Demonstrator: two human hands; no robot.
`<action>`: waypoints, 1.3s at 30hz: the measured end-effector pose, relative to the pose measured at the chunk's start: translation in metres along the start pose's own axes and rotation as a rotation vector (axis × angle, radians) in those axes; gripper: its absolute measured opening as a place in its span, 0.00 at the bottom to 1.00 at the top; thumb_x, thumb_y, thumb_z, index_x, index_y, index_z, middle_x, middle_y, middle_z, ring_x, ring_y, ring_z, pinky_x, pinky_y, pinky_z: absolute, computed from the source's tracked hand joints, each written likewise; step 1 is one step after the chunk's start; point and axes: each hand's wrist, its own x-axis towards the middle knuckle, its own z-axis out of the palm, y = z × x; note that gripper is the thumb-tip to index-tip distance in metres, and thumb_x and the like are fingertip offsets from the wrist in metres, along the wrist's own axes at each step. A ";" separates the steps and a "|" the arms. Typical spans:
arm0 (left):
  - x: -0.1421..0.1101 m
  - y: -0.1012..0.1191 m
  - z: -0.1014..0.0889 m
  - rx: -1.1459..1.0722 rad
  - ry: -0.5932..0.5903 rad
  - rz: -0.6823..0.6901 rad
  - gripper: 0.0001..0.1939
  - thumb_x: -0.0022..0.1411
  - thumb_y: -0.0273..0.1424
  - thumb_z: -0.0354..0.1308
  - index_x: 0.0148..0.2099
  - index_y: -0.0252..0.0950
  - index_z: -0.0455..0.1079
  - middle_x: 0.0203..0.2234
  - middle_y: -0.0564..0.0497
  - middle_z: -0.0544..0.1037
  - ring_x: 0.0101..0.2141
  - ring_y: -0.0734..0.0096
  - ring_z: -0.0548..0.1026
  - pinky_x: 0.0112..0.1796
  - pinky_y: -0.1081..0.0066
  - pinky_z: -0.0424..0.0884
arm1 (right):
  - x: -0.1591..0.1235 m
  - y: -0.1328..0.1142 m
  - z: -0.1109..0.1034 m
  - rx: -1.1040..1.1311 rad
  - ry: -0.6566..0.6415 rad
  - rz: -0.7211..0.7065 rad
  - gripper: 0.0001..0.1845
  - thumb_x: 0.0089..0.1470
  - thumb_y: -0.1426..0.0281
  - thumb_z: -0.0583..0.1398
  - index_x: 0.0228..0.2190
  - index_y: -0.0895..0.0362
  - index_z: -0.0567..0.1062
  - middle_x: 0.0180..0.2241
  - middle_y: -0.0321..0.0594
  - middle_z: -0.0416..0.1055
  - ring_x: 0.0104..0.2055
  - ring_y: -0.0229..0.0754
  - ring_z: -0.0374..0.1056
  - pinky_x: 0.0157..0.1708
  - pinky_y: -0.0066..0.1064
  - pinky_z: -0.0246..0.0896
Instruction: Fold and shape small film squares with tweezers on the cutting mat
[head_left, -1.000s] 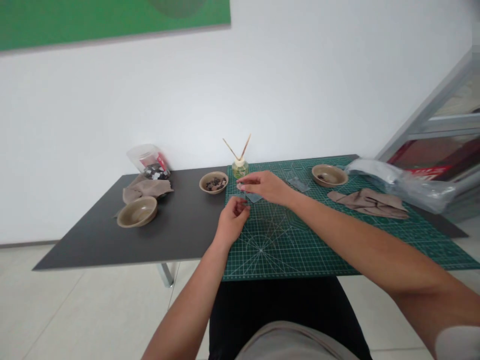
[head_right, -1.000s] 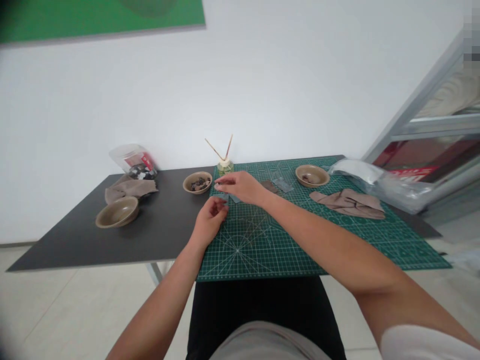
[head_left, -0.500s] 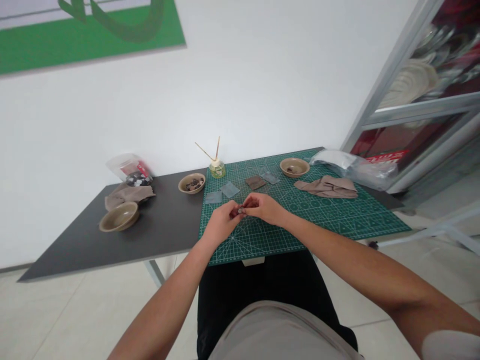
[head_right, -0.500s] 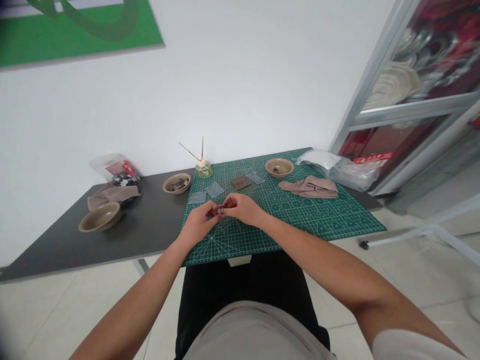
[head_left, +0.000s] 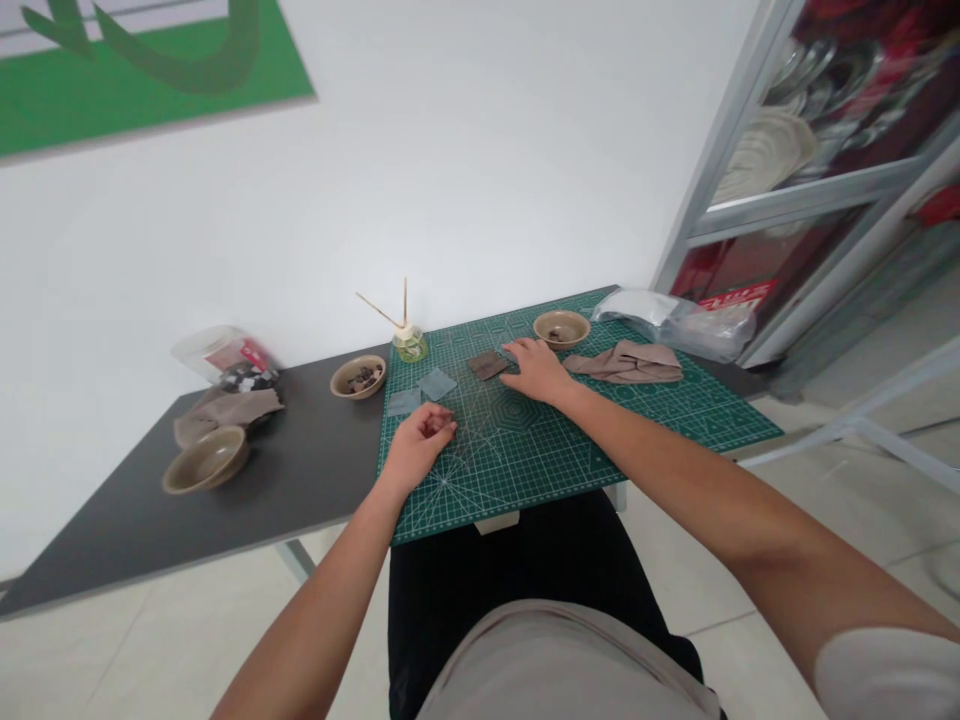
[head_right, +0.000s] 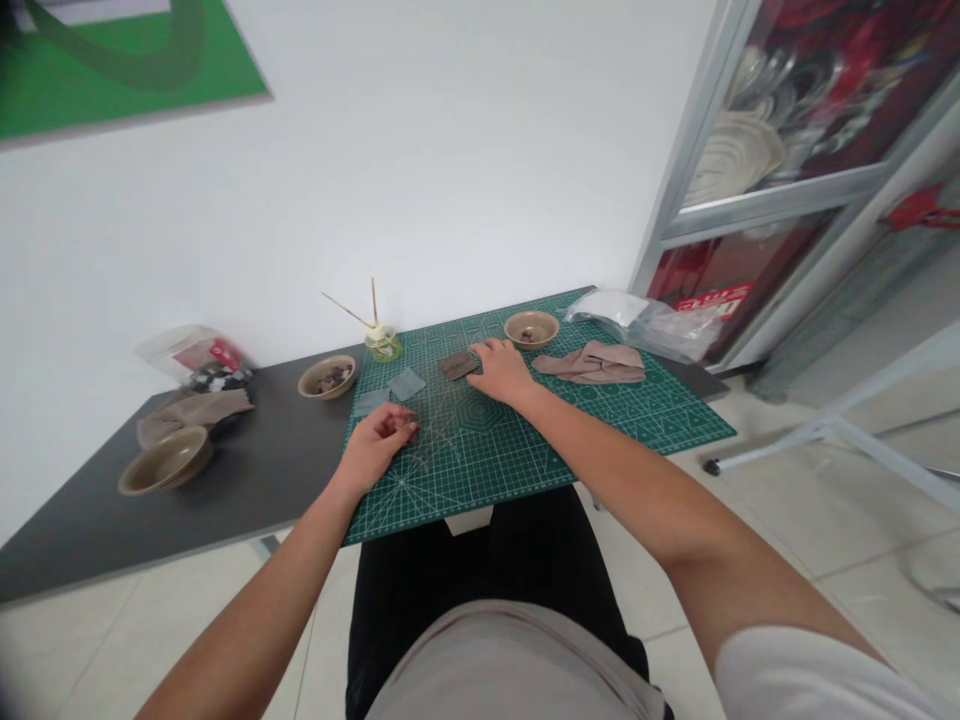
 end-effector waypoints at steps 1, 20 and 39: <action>-0.001 0.000 0.000 0.016 -0.003 0.003 0.13 0.53 0.39 0.62 0.37 0.37 0.69 0.22 0.58 0.68 0.26 0.74 0.68 0.31 0.72 0.64 | 0.004 -0.001 0.005 -0.023 -0.027 0.018 0.36 0.53 0.58 0.62 0.60 0.57 0.65 0.61 0.54 0.61 0.61 0.60 0.56 0.58 0.48 0.54; -0.008 -0.002 -0.001 0.067 -0.045 0.021 0.10 0.56 0.36 0.60 0.38 0.37 0.69 0.23 0.58 0.67 0.26 0.75 0.66 0.30 0.74 0.63 | 0.003 0.014 0.022 -0.160 -0.036 0.124 0.35 0.63 0.53 0.49 0.64 0.60 0.61 0.64 0.58 0.57 0.64 0.63 0.55 0.58 0.52 0.52; -0.008 -0.002 0.000 0.002 -0.054 0.044 0.08 0.55 0.34 0.62 0.37 0.38 0.69 0.24 0.58 0.69 0.27 0.75 0.68 0.31 0.74 0.64 | 0.017 0.004 0.010 -0.272 -0.098 0.005 0.16 0.63 0.69 0.53 0.43 0.64 0.77 0.42 0.56 0.77 0.48 0.52 0.71 0.48 0.38 0.58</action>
